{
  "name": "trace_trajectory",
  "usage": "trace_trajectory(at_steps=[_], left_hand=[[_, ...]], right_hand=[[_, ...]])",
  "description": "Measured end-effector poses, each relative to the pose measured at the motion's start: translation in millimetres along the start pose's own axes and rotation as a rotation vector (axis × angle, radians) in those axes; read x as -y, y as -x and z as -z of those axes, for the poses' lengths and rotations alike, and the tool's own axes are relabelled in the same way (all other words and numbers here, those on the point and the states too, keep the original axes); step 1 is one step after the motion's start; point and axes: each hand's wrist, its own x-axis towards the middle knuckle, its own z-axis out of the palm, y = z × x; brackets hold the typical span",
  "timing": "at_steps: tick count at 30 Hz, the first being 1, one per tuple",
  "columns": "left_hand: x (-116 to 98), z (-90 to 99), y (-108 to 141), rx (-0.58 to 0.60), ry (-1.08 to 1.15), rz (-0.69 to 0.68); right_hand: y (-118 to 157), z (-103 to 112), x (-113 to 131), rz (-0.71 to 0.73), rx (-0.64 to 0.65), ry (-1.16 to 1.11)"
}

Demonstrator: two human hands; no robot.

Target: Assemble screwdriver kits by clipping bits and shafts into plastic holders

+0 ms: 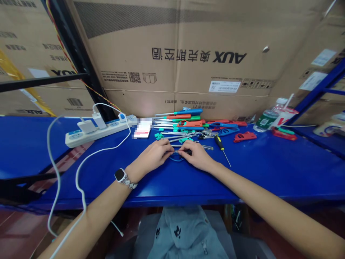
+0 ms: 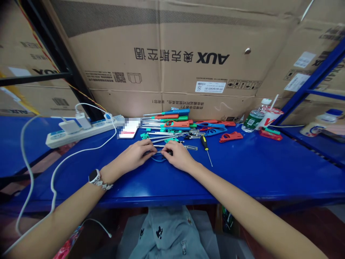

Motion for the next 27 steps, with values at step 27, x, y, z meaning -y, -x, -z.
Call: trace_trajectory(at_steps=[27], left_hand=[[9.5, 3.3, 1.9, 0.042, 0.010, -0.043]], right_hand=[[-0.1, -1.4, -0.5, -0.017, -0.032, -0.026]])
